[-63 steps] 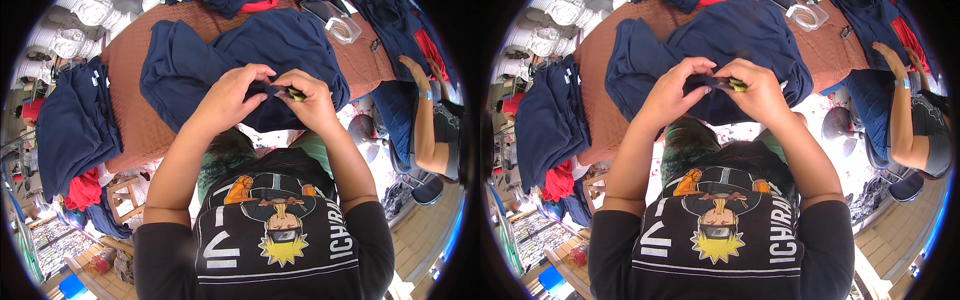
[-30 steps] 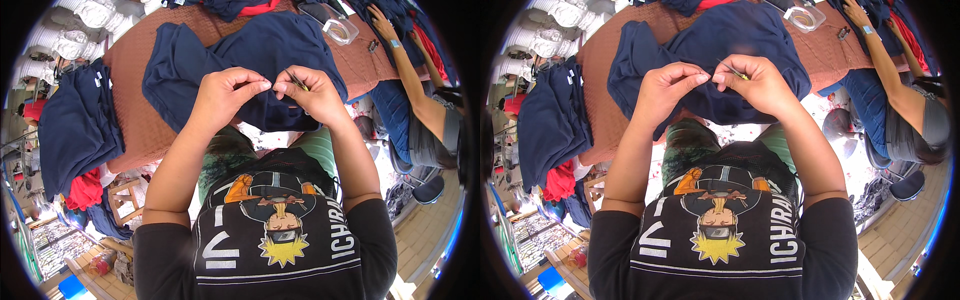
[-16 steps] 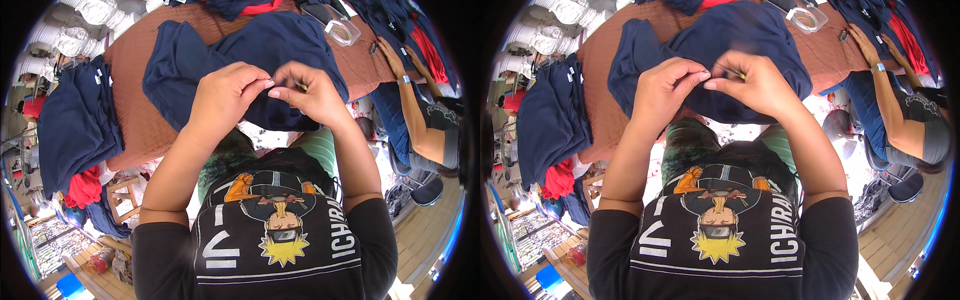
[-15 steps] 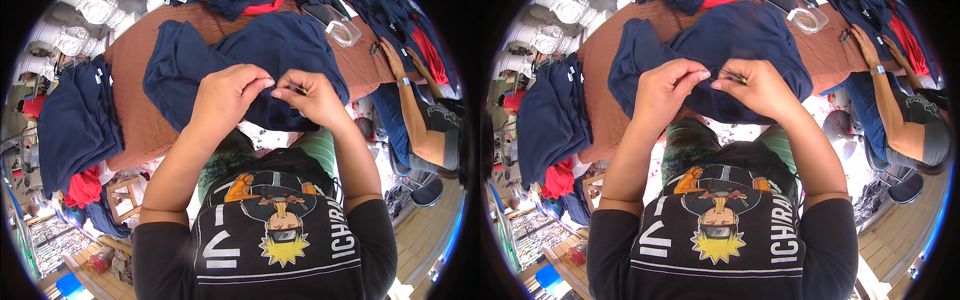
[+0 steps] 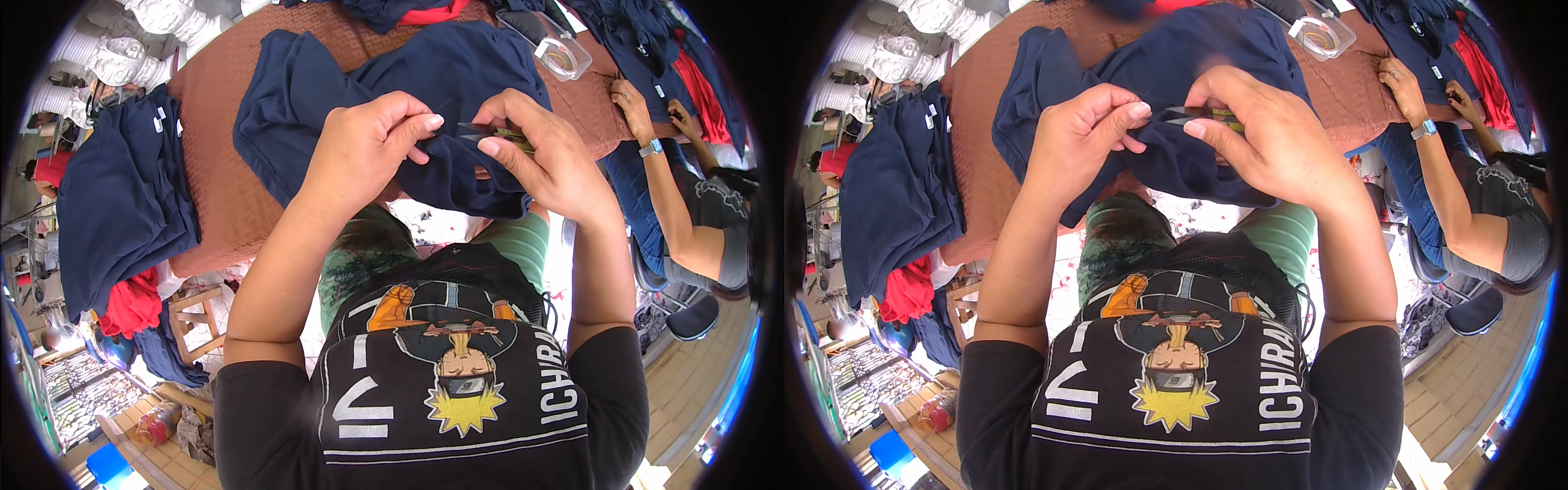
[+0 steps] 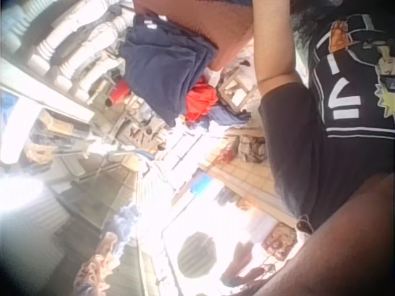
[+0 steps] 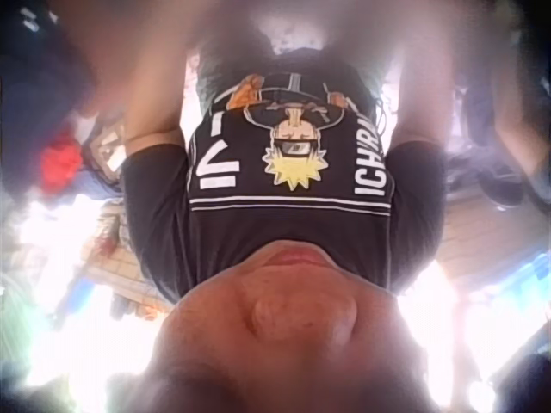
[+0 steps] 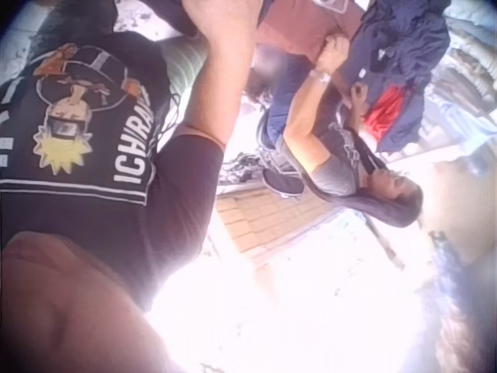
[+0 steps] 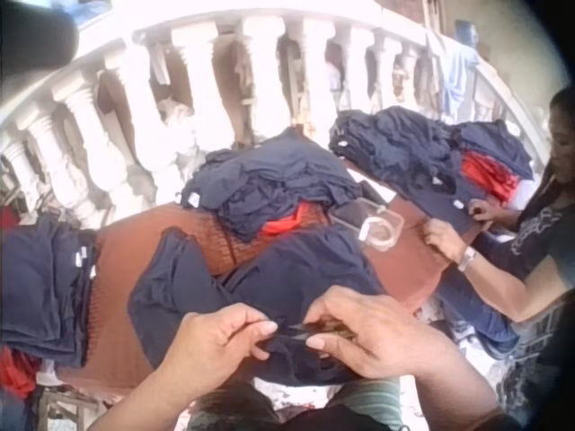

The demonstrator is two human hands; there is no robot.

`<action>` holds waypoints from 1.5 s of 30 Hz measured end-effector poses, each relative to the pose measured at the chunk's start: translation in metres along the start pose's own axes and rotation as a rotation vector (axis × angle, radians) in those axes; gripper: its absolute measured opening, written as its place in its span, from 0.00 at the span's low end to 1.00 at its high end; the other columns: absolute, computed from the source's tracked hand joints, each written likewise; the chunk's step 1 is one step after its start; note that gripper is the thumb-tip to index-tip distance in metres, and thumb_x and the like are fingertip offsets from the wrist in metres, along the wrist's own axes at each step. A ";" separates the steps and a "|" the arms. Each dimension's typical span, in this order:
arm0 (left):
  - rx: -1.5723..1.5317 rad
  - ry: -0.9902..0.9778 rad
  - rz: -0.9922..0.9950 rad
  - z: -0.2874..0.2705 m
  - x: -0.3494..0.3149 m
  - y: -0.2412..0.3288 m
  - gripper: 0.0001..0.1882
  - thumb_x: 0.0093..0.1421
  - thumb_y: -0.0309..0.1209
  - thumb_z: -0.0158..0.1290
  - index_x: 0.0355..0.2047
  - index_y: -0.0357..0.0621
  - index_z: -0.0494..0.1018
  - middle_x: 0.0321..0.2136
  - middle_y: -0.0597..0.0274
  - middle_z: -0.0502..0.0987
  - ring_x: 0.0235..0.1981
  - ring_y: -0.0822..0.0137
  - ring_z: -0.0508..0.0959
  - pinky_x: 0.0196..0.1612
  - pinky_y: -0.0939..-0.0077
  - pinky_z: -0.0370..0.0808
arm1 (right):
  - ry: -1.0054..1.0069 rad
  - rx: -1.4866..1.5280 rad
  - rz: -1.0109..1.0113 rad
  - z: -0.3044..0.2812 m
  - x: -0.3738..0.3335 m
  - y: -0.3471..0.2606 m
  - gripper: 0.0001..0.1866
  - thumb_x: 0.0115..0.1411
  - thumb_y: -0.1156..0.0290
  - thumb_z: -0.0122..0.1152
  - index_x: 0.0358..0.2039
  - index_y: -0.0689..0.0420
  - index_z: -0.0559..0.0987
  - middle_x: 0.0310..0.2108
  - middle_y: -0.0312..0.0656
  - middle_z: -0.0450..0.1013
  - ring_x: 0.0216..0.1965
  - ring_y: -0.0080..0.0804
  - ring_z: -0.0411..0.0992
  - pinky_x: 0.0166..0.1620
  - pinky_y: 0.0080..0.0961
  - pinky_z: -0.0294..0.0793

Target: The person trims excess threads from several navy blue shirts using shears and removes labels from the collars.

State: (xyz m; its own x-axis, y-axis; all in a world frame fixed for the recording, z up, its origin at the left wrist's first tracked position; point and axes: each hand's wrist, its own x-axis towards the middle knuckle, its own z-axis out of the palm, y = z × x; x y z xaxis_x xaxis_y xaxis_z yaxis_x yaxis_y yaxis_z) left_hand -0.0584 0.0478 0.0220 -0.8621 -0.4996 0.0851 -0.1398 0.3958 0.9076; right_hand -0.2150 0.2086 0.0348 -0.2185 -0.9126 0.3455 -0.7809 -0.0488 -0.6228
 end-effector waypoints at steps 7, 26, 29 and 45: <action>0.081 0.010 0.079 0.003 -0.001 0.002 0.10 0.61 0.36 0.57 0.33 0.40 0.76 0.24 0.56 0.81 0.25 0.68 0.83 0.25 0.78 0.75 | -0.025 -0.003 -0.067 0.002 0.007 0.002 0.10 0.57 0.67 0.63 0.33 0.59 0.74 0.29 0.45 0.73 0.33 0.46 0.74 0.35 0.35 0.72; 0.136 0.015 0.123 0.007 0.000 0.003 0.09 0.61 0.33 0.57 0.34 0.39 0.76 0.25 0.59 0.81 0.25 0.71 0.83 0.26 0.81 0.76 | -0.038 -0.032 -0.072 0.010 0.011 -0.001 0.10 0.54 0.67 0.64 0.31 0.57 0.73 0.28 0.43 0.72 0.31 0.46 0.73 0.32 0.38 0.70; 0.145 0.015 0.132 0.007 0.000 0.003 0.08 0.62 0.31 0.57 0.36 0.38 0.76 0.25 0.61 0.81 0.25 0.73 0.82 0.26 0.83 0.77 | -0.039 -0.008 -0.070 0.013 0.012 -0.002 0.10 0.54 0.67 0.64 0.31 0.57 0.74 0.28 0.43 0.72 0.31 0.46 0.73 0.32 0.38 0.70; 0.526 0.011 0.350 -0.058 -0.055 0.060 0.15 0.48 0.31 0.65 0.32 0.37 0.74 0.31 0.59 0.75 0.30 0.68 0.71 0.33 0.77 0.68 | 0.296 0.438 0.005 -0.027 -0.013 0.012 0.17 0.48 0.78 0.74 0.38 0.60 0.77 0.34 0.30 0.71 0.35 0.17 0.68 0.41 0.15 0.68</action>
State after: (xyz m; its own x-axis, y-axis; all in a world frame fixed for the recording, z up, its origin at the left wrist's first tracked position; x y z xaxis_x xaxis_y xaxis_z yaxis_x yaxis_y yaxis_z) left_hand 0.0094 0.0544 0.0953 -0.8956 -0.2784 0.3469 -0.0736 0.8620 0.5016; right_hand -0.2372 0.2310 0.0412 -0.4276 -0.7625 0.4855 -0.4752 -0.2673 -0.8383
